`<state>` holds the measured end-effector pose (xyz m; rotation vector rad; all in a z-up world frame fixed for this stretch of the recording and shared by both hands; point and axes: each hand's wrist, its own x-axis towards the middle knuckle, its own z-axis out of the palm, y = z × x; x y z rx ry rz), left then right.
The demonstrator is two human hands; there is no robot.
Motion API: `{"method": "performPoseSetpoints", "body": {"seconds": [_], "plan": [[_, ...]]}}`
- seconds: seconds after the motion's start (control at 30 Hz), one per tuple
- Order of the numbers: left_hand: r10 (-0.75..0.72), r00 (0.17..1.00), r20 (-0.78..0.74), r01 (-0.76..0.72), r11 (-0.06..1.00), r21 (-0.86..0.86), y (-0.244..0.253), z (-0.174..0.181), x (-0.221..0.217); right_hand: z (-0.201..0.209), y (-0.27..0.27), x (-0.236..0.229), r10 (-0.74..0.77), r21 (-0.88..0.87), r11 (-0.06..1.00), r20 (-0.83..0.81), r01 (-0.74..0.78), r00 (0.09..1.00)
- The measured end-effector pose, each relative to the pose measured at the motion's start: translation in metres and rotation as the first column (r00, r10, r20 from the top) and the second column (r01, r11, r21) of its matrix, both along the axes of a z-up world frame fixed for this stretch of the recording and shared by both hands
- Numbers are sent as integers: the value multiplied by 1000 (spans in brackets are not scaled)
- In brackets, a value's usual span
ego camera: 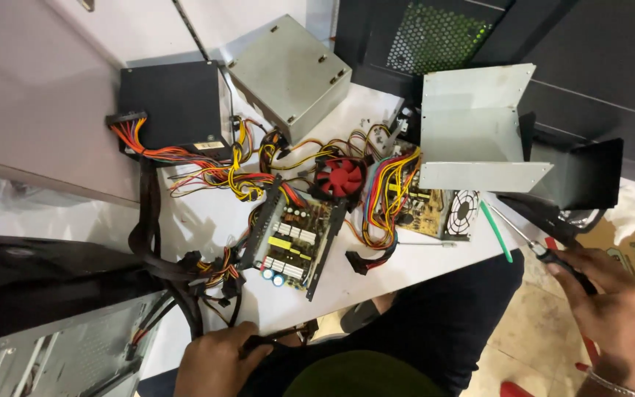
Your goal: The person handles a computer power supply unit, placing it on a white table among various wires and components. They use a screwdriver to tighten screws on the power supply unit, securing it in place.
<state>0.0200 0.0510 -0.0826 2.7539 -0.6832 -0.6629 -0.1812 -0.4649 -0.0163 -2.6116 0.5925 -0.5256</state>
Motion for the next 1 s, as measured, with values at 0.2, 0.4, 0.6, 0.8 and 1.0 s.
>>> {"method": "performPoseSetpoints", "body": {"seconds": [0.2,0.4,0.6,0.8,1.0], "plan": [[-155,981,115,152,988,33,5,-1,-2,-22,-19,-15,-17,16,1000,-24,17,1000],[-197,953,230,267,906,-329,-2,42,5,-44,-19,6,-1,-339,940,-87,-28,996],[-135,944,301,198,962,-189,-16,42,-1,-63,-3,51,-18,-512,859,25,28,1000],[-15,988,152,32,993,-113,-36,60,1,-66,10,71,77,-482,875,207,34,975],[261,812,522,110,810,-576,-74,108,8,-53,24,49,77,-527,844,304,100,950]]}}
